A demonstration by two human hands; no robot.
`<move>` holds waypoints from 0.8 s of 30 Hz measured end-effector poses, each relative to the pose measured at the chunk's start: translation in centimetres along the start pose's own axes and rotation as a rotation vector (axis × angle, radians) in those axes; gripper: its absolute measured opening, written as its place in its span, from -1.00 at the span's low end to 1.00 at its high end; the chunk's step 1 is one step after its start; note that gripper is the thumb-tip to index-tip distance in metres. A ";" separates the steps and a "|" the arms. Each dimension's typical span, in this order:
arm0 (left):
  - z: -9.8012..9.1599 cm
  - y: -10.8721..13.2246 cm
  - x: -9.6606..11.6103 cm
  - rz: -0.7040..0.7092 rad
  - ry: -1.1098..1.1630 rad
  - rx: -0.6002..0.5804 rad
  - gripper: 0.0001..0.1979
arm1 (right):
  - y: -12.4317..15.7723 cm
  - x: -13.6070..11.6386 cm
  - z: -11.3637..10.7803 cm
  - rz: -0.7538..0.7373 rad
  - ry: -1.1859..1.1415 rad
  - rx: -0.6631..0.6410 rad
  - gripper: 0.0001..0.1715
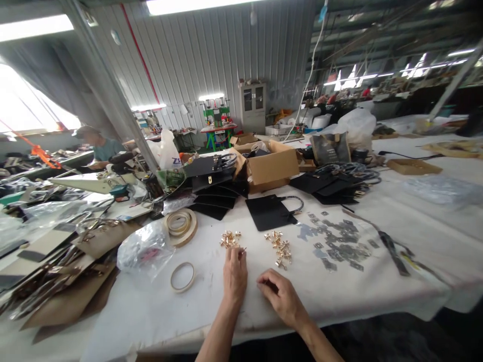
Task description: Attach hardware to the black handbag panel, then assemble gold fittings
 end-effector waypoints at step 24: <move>-1.8 2.6 -0.1 0.012 0.343 -0.082 -0.83 | -2.4 6.0 3.0 0.346 -0.777 0.420 -0.71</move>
Point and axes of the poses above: each hand's wrist, its own y-axis away from the middle knuckle, its own z-axis out of the palm, x = y × z, the point moved 7 cm from there along -y, towards the middle knuckle, and after that the axes turned 15 degrees about -z, right-handed, at the moved point
